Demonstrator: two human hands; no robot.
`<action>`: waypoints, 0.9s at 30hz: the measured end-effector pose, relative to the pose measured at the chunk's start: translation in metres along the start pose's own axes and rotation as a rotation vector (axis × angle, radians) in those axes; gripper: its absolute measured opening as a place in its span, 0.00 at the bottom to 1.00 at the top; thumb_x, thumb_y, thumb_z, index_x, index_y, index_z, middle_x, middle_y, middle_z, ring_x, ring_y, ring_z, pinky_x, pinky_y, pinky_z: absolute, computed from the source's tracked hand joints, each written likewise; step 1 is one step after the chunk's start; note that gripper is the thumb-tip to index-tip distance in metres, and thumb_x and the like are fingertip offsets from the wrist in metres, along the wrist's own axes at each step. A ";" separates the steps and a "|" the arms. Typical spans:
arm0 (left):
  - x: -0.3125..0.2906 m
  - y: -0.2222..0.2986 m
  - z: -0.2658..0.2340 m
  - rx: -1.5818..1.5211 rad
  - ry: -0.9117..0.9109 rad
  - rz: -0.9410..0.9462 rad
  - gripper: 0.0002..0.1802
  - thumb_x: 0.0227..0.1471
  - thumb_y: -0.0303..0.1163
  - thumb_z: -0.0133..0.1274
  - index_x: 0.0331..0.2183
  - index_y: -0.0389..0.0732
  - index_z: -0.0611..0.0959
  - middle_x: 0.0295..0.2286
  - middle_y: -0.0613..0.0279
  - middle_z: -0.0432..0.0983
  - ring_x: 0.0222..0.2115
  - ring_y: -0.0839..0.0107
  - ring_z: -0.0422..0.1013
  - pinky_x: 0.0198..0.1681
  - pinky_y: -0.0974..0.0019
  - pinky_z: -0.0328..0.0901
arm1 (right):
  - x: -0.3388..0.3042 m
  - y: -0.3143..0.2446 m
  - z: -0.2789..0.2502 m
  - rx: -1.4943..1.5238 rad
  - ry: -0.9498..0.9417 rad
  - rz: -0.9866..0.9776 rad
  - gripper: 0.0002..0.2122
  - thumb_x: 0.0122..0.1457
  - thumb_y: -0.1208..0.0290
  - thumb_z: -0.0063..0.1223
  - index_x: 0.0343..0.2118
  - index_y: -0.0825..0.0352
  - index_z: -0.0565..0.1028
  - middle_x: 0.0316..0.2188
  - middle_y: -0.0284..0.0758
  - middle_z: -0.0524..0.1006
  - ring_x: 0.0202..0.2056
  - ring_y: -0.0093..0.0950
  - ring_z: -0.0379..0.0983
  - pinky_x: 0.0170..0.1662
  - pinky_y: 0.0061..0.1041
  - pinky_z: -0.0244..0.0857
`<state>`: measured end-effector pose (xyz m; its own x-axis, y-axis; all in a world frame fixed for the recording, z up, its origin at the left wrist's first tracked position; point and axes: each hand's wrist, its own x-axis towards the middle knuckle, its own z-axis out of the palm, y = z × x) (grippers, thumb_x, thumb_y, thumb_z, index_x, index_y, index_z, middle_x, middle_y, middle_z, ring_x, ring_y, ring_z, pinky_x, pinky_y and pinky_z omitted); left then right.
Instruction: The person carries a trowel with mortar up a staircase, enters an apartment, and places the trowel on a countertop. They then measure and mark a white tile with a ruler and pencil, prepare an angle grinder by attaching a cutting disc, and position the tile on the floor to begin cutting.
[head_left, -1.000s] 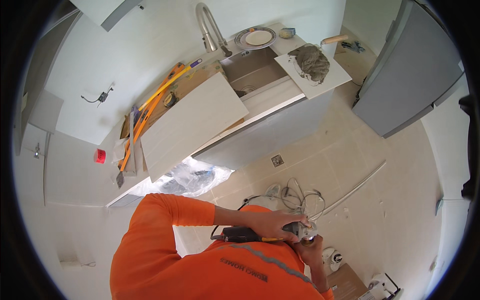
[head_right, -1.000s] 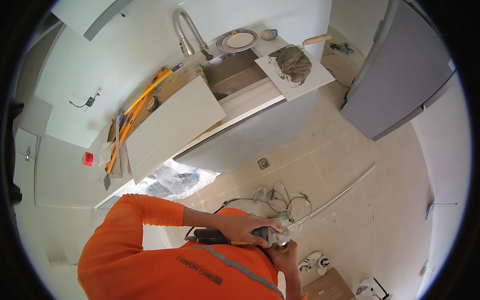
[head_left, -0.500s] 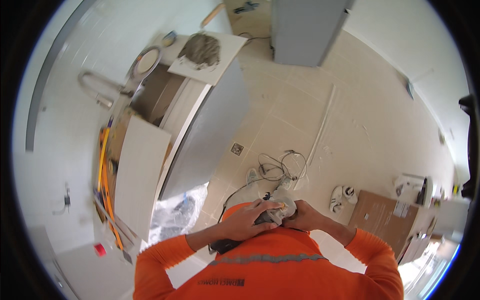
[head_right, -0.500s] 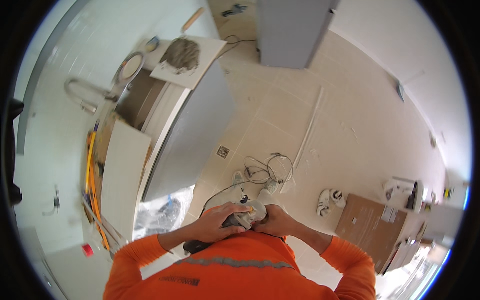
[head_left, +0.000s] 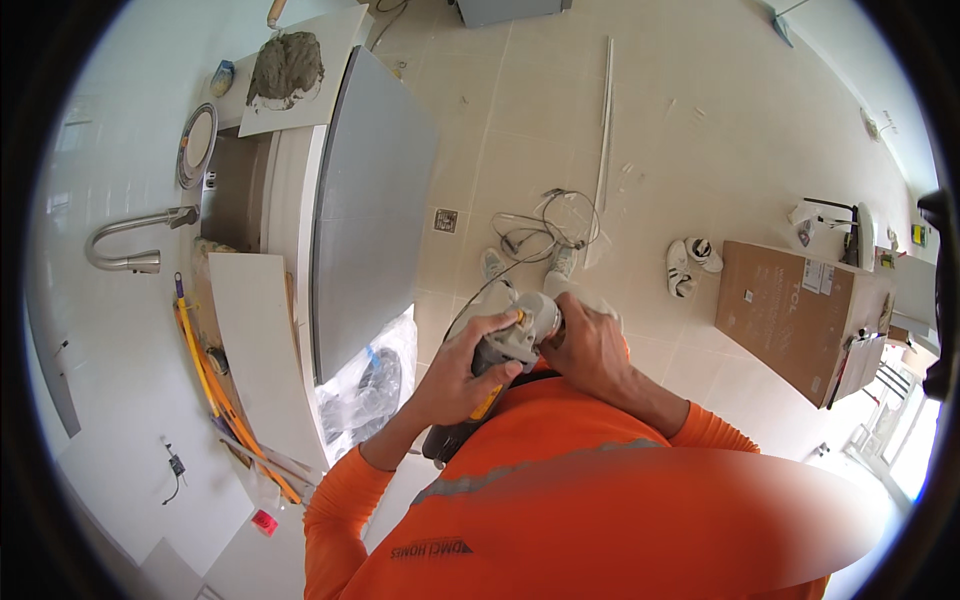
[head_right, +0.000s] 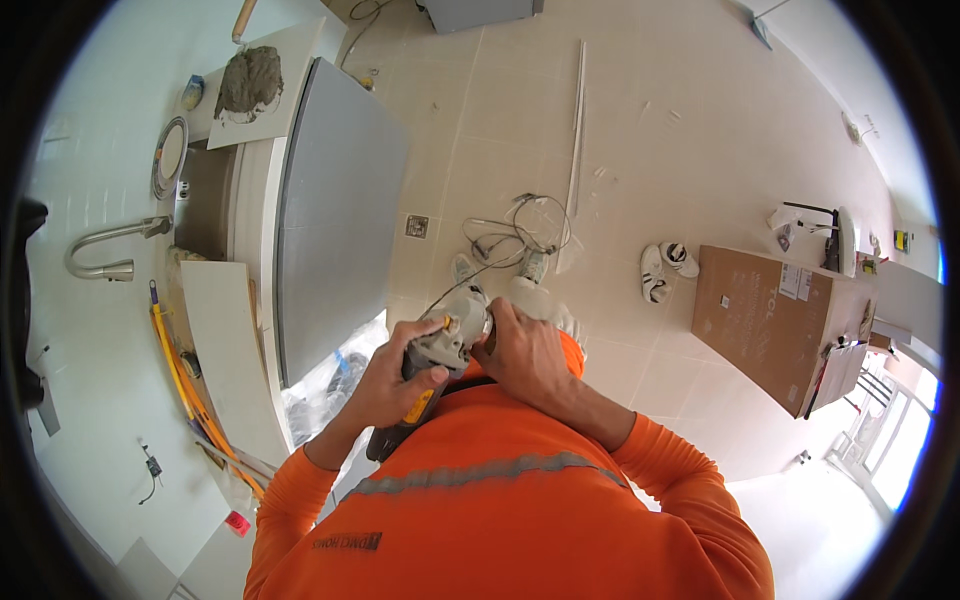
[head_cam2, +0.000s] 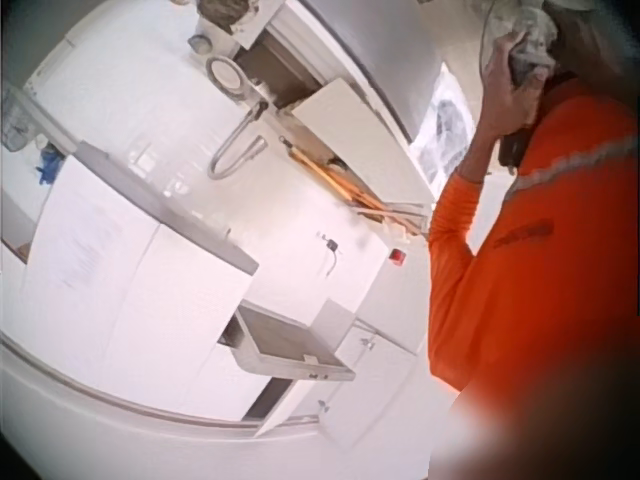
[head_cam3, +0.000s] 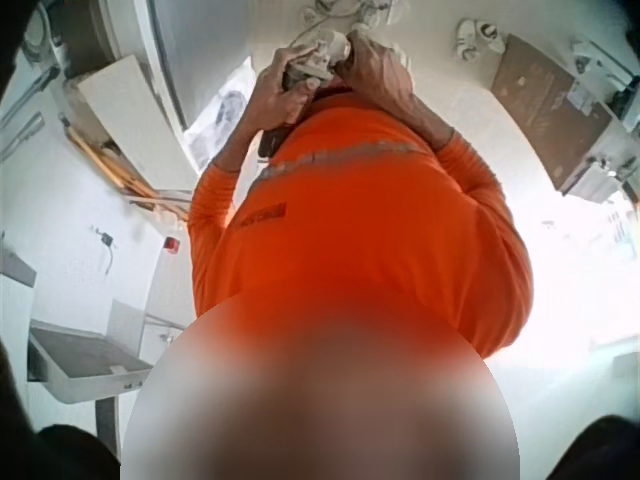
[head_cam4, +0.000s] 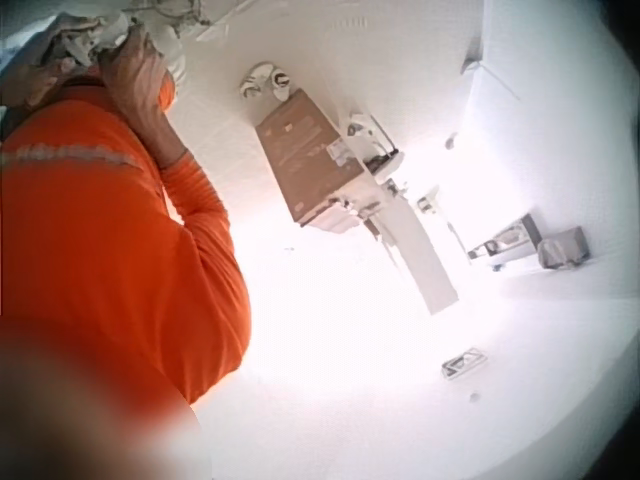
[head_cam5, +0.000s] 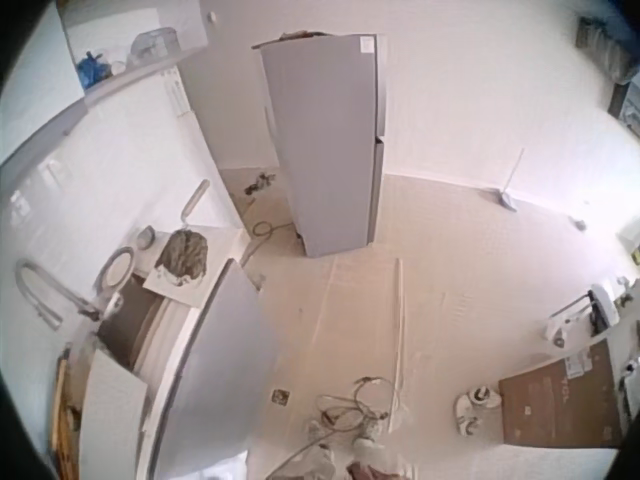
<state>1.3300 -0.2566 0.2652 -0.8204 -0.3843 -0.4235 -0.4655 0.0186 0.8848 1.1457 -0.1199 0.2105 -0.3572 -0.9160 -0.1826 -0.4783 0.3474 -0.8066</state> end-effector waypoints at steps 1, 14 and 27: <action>0.004 0.001 -0.002 -0.029 0.001 -0.009 0.33 0.62 0.41 0.61 0.62 0.39 0.70 0.53 0.47 0.76 0.53 0.55 0.75 0.58 0.58 0.67 | 0.005 0.001 -0.007 0.053 -0.037 0.016 0.14 0.55 0.70 0.64 0.35 0.73 0.71 0.24 0.52 0.79 0.27 0.53 0.78 0.31 0.46 0.72; 0.007 0.043 0.006 0.049 -0.185 0.127 0.34 0.57 0.38 0.66 0.61 0.44 0.72 0.47 0.48 0.75 0.48 0.49 0.75 0.54 0.55 0.68 | 0.037 0.036 -0.078 1.237 -1.399 0.453 0.11 0.54 0.72 0.65 0.36 0.69 0.74 0.23 0.32 0.74 0.17 0.20 0.67 0.20 0.23 0.60; -0.013 0.054 0.036 0.307 -0.216 0.119 0.37 0.54 0.49 0.67 0.63 0.62 0.74 0.50 0.42 0.69 0.37 0.42 0.79 0.40 0.49 0.76 | -0.007 0.016 -0.111 0.505 -0.982 0.230 0.21 0.54 0.61 0.68 0.44 0.74 0.80 0.36 0.43 0.84 0.39 0.34 0.81 0.45 0.33 0.74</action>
<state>1.3039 -0.2176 0.3112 -0.9102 -0.1606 -0.3819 -0.4142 0.3393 0.8446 1.0512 -0.0860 0.2615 0.4971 -0.6791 -0.5402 -0.0239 0.6116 -0.7908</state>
